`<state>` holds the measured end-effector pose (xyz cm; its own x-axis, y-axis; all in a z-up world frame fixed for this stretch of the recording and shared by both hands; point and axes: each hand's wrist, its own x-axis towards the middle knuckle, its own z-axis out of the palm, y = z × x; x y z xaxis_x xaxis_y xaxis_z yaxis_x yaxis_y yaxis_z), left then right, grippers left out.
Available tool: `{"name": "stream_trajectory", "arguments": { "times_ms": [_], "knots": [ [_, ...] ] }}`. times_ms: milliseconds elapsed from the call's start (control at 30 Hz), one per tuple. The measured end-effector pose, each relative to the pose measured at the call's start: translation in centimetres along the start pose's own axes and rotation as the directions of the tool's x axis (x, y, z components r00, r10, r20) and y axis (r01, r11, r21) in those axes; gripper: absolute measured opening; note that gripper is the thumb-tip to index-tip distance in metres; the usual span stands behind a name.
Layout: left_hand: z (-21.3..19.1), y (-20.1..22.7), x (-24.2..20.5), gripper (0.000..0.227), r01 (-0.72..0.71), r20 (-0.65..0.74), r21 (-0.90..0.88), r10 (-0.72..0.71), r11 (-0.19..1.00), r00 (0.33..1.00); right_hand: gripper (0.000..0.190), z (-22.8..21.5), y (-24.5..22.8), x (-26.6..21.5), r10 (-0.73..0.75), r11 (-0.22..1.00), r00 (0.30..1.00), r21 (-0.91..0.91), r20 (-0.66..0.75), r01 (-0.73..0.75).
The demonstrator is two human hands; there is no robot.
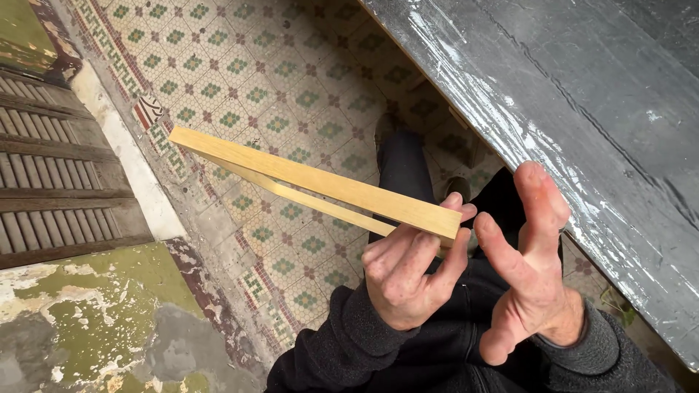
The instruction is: Applying adhesive to the corner joints of a wooden picture frame.
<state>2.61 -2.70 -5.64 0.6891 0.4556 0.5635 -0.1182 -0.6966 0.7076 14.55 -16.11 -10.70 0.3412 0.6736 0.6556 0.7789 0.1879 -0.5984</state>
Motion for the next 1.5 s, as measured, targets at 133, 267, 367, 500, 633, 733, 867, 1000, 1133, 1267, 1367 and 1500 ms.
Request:
{"name": "stream_trajectory", "arguments": {
  "times_ms": [133, 267, 367, 500, 633, 733, 867, 1000, 1133, 1267, 1367, 1500],
  "knots": [
    [0.0, 0.2, 0.1, 0.041, -0.03, -0.02, 0.047, 0.031, 0.998, 0.999, 0.115, -0.2, 0.0, 0.1, -0.012, 1.0, 0.999, -0.027, 0.03, 0.013],
    [-0.3, 0.5, 0.0, 0.038, -0.007, -0.012, 0.012, 0.007, 1.0, 1.0, 0.115, -0.2, 0.0, 0.0, -0.006, 0.999, 1.0, -0.035, 0.018, 0.006],
    [-1.3, 0.7, -0.1, 0.024, 0.104, 0.062, -0.113, -0.098, 0.988, 0.993, 0.117, -0.5, 0.0, -0.1, 0.057, 0.998, 0.998, 0.019, -0.004, -0.057],
    [-4.3, -0.8, -0.1, 0.023, 0.403, 0.232, -0.271, -0.347, 0.874, 0.909, 0.111, -1.1, 0.0, 0.5, 0.113, 0.986, 0.992, 0.132, -0.052, -0.105],
    [-9.0, -4.9, -0.6, 0.03, 0.642, 0.248, 0.036, -0.629, 0.766, 0.737, 0.105, -1.0, -0.4, 1.6, 0.119, 0.986, 0.993, 0.112, 0.017, -0.121],
    [-11.4, -5.9, 0.3, 0.03, 0.487, 0.112, 0.404, -0.57, 0.775, 0.814, 0.106, -0.1, -0.4, 2.0, 0.13, 0.977, 0.988, 0.157, 0.081, -0.142],
    [-12.9, -5.9, 0.8, 0.031, 0.103, 0.132, 0.611, -0.229, 0.785, 0.964, 0.103, 0.9, 0.4, 2.2, 0.019, 0.978, 0.986, 0.203, 0.164, -0.053],
    [-12.3, -3.4, 2.5, 0.041, -0.168, 0.367, 0.513, -0.038, 0.842, 0.929, 0.106, 0.6, 1.2, 2.4, -0.062, 0.972, 0.958, 0.233, 0.281, -0.005],
    [-11.1, -1.6, 4.0, 0.049, -0.306, 0.491, 0.392, 0.085, 0.867, 0.867, 0.111, 0.3, 1.6, 2.4, -0.147, 0.964, 0.942, 0.256, 0.303, 0.068],
    [-10.5, -1.1, 4.2, 0.051, -0.325, 0.522, 0.371, 0.094, 0.87, 0.848, 0.111, 0.3, 1.5, 1.9, -0.158, 0.966, 0.947, 0.244, 0.281, 0.089],
    [-10.3, -1.0, 4.2, 0.054, -0.339, 0.531, 0.35, 0.114, 0.873, 0.84, 0.112, 0.0, 1.4, 1.8, -0.153, 0.974, 0.952, 0.206, 0.266, 0.099],
    [-10.2, -1.2, 4.4, 0.053, -0.351, 0.54, 0.327, 0.131, 0.878, 0.832, 0.11, -0.8, 1.4, 2.3, -0.206, 0.978, 0.936, 0.076, 0.284, 0.192]
  ]
}}
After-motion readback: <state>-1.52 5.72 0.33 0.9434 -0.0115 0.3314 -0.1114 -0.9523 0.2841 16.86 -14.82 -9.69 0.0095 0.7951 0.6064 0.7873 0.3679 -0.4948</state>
